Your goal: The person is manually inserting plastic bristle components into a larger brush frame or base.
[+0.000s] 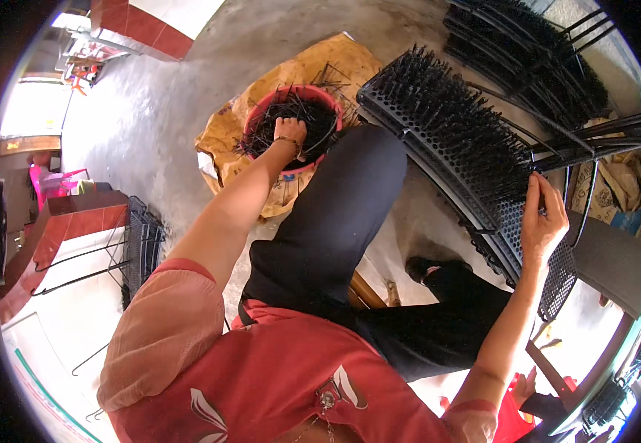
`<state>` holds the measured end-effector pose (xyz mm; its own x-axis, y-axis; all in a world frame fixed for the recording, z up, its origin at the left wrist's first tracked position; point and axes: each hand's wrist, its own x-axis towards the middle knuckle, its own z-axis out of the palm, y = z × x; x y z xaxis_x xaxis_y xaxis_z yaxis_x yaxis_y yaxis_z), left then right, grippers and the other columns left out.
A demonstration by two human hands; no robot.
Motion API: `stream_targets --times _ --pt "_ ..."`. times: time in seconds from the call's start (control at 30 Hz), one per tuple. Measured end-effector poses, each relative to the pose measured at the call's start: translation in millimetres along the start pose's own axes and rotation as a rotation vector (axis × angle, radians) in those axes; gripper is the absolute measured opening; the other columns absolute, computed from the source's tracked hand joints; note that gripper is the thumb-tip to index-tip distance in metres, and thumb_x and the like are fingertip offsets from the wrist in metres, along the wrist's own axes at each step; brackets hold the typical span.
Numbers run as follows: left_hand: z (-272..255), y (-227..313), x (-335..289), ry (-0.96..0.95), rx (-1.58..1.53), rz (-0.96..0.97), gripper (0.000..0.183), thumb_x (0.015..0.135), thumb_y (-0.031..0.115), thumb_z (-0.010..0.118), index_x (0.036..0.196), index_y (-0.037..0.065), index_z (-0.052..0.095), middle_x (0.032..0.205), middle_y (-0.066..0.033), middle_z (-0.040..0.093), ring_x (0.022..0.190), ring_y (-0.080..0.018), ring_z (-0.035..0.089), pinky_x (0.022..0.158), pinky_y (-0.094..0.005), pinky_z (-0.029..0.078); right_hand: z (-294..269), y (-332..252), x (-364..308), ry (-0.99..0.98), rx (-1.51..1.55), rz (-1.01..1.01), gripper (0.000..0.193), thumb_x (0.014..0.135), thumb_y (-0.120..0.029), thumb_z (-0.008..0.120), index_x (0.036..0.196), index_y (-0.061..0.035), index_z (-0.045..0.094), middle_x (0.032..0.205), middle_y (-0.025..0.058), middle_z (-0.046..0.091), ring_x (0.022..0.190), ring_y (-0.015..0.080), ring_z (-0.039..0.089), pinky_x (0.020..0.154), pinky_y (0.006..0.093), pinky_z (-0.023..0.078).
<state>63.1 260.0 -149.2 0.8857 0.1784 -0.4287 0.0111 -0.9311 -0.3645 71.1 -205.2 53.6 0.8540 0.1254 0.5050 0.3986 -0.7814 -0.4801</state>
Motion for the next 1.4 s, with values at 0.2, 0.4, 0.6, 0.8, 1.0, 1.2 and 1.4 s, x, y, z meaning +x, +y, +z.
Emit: stream_targets --times 0.2,0.4,0.6,0.8,1.0,1.2,1.4 --pt "35.0 11.0 11.5 0.199 0.059 -0.062 0.021 0.085 0.025 0.055 0.097 0.013 0.067 0.100 -0.0042 0.059 0.095 -0.0204 0.057 0.084 -0.0373 0.037 -1.2 6.6 1.4 0.019 -0.001 -0.018 0.016 0.089 -0.012 0.062 0.097 0.0003 0.068 0.083 0.0047 0.066 0.056 0.0054 0.052 0.049 0.0207 0.042" --pt "45.7 13.9 10.2 0.207 -0.013 -0.020 0.024 0.088 0.020 0.047 0.095 0.014 0.068 0.102 -0.0057 0.056 0.096 -0.0205 0.054 0.078 -0.0340 0.037 -5.0 7.2 -0.7 -0.029 -0.008 0.053 0.013 0.087 -0.007 0.062 0.096 0.0008 0.067 0.086 0.0107 0.068 0.074 0.0148 0.064 0.065 0.0266 0.050" --pt "43.2 13.8 7.9 0.242 0.093 0.014 0.020 0.085 0.017 0.051 0.091 0.013 0.069 0.102 -0.0053 0.055 0.100 -0.0206 0.052 0.079 -0.0339 0.039 -4.4 2.8 1.4 -0.046 -0.007 0.073 0.012 0.087 -0.007 0.062 0.095 0.0005 0.067 0.084 0.0110 0.067 0.072 0.0149 0.063 0.063 0.0266 0.049" --pt "33.6 -3.4 6.4 0.152 0.136 0.114 0.024 0.077 0.029 0.063 0.095 0.015 0.070 0.104 -0.0057 0.057 0.099 -0.0203 0.054 0.081 -0.0336 0.038 -6.3 -3.0 3.2 -0.050 -0.030 0.063 0.012 0.087 -0.007 0.061 0.095 0.0008 0.067 0.084 0.0108 0.066 0.071 0.0148 0.063 0.062 0.0268 0.049" --pt "8.5 -11.5 -3.4 0.033 0.103 0.163 0.020 0.082 0.019 0.057 0.096 0.013 0.070 0.105 -0.0086 0.060 0.104 -0.0223 0.055 0.084 -0.0335 0.041 -5.0 5.6 -0.3 -0.046 -0.033 -0.017 0.014 0.089 -0.009 0.061 0.097 0.0000 0.067 0.083 0.0067 0.066 0.062 0.0095 0.056 0.055 0.0236 0.045" --pt "2.3 -35.5 -5.9 0.058 0.019 0.188 0.024 0.077 0.024 0.065 0.097 0.011 0.069 0.106 -0.0106 0.060 0.103 -0.0252 0.058 0.083 -0.0356 0.047 -6.4 -1.2 2.4 -0.056 -0.040 -0.041 0.014 0.088 -0.009 0.061 0.098 -0.0001 0.067 0.087 0.0095 0.067 0.075 0.0162 0.063 0.069 0.0272 0.048" --pt "10.1 -76.4 2.4 0.108 -0.180 0.143 0.044 0.073 0.040 0.071 0.098 0.004 0.067 0.102 -0.0152 0.060 0.099 -0.0301 0.058 0.084 -0.0383 0.049 -7.6 2.2 0.9 -0.074 -0.054 -0.018 0.015 0.089 -0.009 0.060 0.099 0.0005 0.067 0.088 0.0102 0.067 0.076 0.0171 0.063 0.069 0.0279 0.048"
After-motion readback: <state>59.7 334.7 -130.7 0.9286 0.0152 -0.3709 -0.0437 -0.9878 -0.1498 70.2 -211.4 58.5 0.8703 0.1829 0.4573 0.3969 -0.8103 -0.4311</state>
